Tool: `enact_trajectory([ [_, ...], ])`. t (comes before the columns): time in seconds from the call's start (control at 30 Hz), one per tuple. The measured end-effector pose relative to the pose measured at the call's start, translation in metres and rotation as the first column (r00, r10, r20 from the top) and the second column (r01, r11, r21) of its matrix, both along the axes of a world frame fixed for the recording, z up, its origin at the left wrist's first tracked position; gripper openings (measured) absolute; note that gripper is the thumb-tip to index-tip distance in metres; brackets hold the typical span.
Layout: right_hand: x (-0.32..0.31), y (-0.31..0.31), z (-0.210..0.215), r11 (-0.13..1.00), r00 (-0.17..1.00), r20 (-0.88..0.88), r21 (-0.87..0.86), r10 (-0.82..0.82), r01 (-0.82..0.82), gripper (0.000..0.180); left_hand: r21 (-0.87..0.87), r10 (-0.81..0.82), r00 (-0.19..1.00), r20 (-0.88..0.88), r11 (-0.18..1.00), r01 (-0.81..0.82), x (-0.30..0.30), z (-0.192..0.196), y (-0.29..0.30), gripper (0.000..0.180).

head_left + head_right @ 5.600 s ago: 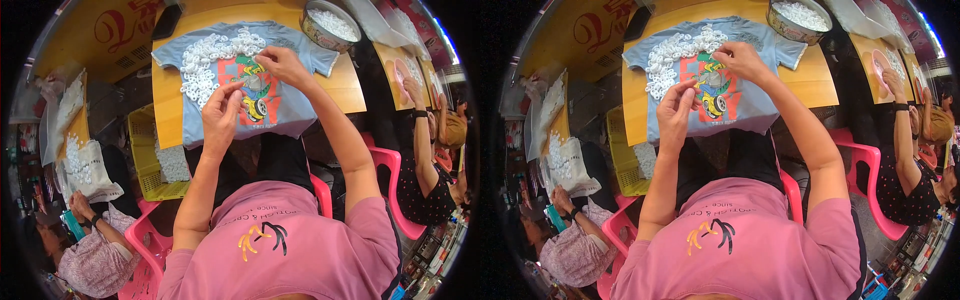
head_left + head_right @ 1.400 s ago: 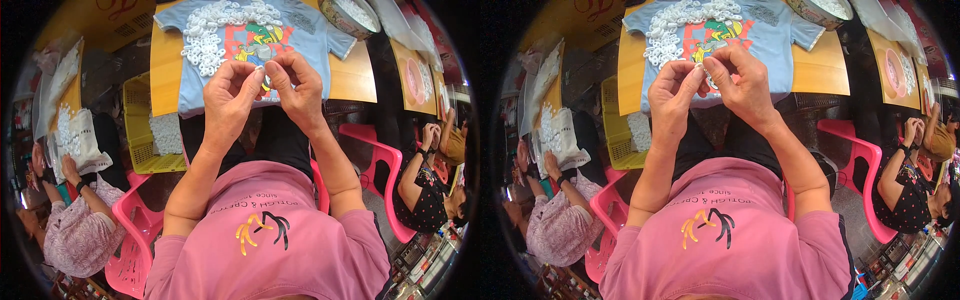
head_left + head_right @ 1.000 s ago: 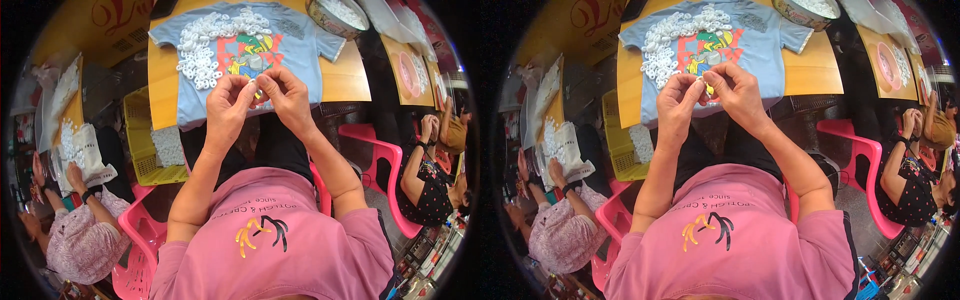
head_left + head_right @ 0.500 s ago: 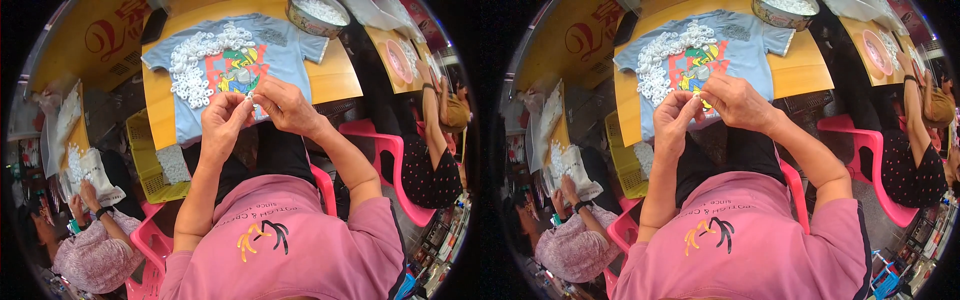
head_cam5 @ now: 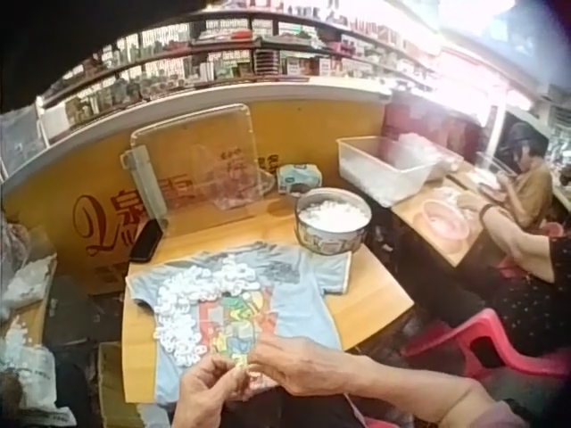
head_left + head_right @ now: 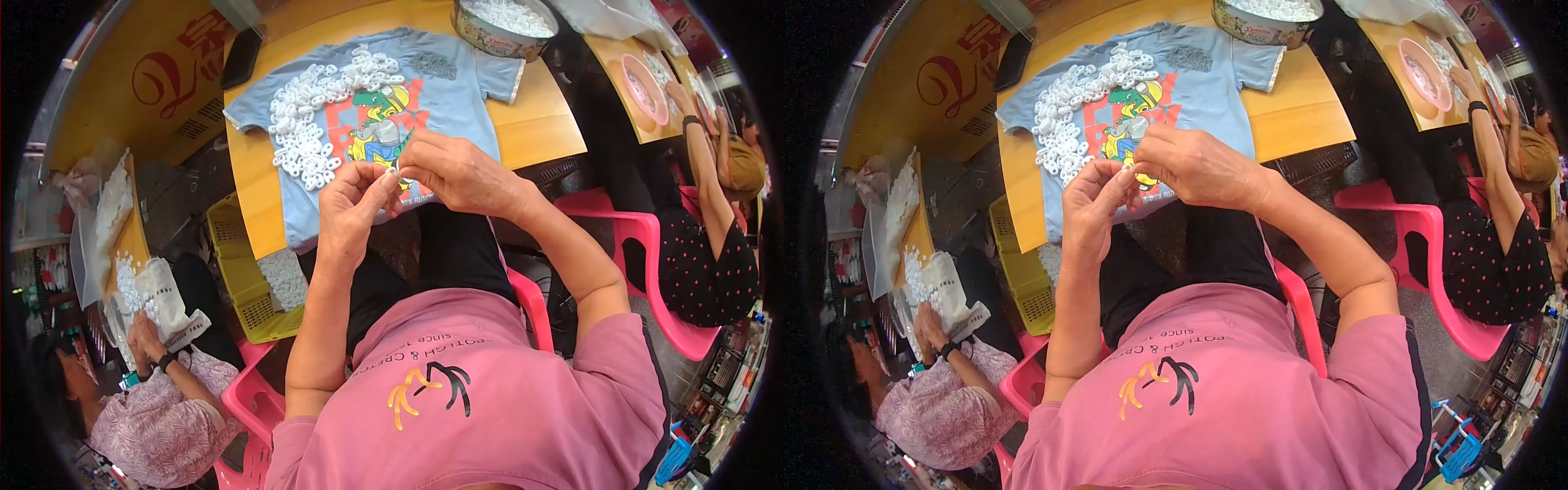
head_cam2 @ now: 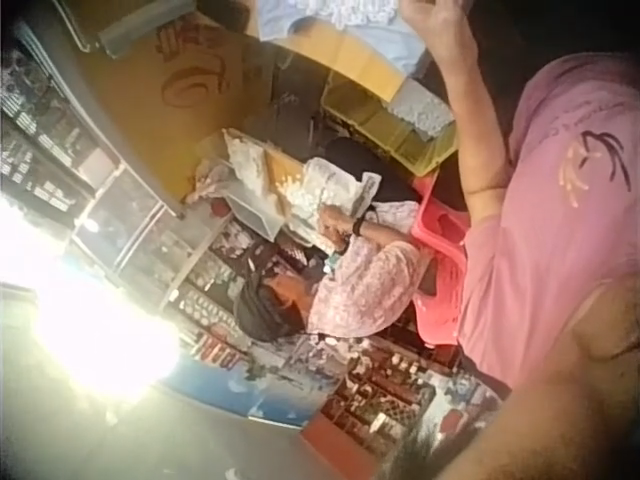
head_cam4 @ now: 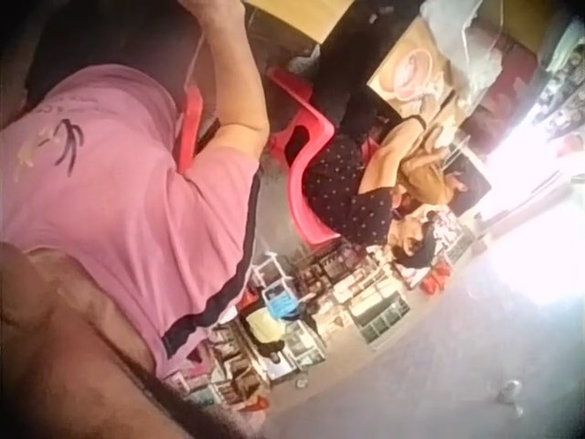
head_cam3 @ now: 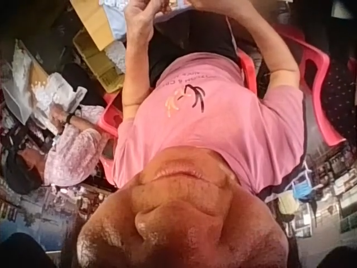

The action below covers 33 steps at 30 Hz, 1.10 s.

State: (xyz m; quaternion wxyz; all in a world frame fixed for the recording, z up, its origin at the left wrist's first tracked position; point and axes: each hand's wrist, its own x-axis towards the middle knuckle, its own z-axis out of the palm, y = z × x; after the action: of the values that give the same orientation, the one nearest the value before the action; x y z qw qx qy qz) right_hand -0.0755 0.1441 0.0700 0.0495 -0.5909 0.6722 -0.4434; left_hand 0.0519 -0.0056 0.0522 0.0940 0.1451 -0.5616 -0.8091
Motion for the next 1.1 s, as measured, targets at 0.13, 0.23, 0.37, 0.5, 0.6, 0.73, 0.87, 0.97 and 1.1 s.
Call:
enact_trajectory([
  [0.13, 0.002, 0.002, -0.003, 1.000, 1.000, 0.014, 0.004, 0.017, -0.017, 0.008, 0.036, -0.021, 0.999, 0.024, 0.999, 0.020, 0.003, 0.005, 0.001, 0.012],
  [0.23, 0.005, 0.001, -0.003, 0.999, 0.997, 0.077, -0.025, 0.027, -0.025, 0.008, -0.033, -0.016, 1.000, -0.006, 0.999, 0.015, 0.005, 0.006, 0.004, 0.013],
  [0.37, 0.004, -0.006, -0.015, 1.000, 0.993, 0.119, 0.014, 0.000, -0.002, 0.007, -0.051, 0.029, 0.999, 0.030, 0.998, -0.027, 0.001, -0.003, 0.005, 0.012],
  [0.5, -0.006, -0.005, -0.021, 1.000, 0.998, 0.065, -0.007, -0.008, 0.008, 0.009, 0.012, 0.041, 0.997, 0.064, 0.999, -0.041, -0.004, -0.010, 0.003, 0.014],
  [0.6, -0.010, 0.005, -0.008, 0.976, 0.896, 0.442, 0.210, -0.042, -0.057, 0.011, 0.084, 0.041, 0.998, 0.055, 0.995, -0.045, -0.005, 0.001, 0.001, 0.014],
  [0.73, -0.006, 0.009, -0.002, 0.992, 0.752, 0.658, 0.114, -0.037, -0.051, 0.013, 0.109, 0.061, 0.998, 0.019, 0.992, -0.063, -0.005, 0.009, 0.000, 0.013],
  [0.87, -0.001, 0.006, 0.001, 0.996, 0.900, 0.426, 0.043, -0.089, 0.078, 0.012, 0.037, 0.085, 0.996, 0.001, 0.996, -0.085, -0.003, 0.013, 0.004, 0.014],
  [0.97, -0.006, 0.003, 0.008, 0.995, 0.995, 0.031, -0.028, -0.091, 0.092, 0.013, -0.051, 0.090, 0.996, -0.010, 0.995, -0.091, -0.002, 0.016, 0.006, 0.014],
  [1.1, -0.008, 0.003, 0.015, 0.998, 0.972, -0.233, 0.054, -0.029, 0.043, 0.012, -0.167, 0.096, 0.995, -0.006, 0.981, -0.095, 0.002, 0.020, 0.005, 0.014],
])
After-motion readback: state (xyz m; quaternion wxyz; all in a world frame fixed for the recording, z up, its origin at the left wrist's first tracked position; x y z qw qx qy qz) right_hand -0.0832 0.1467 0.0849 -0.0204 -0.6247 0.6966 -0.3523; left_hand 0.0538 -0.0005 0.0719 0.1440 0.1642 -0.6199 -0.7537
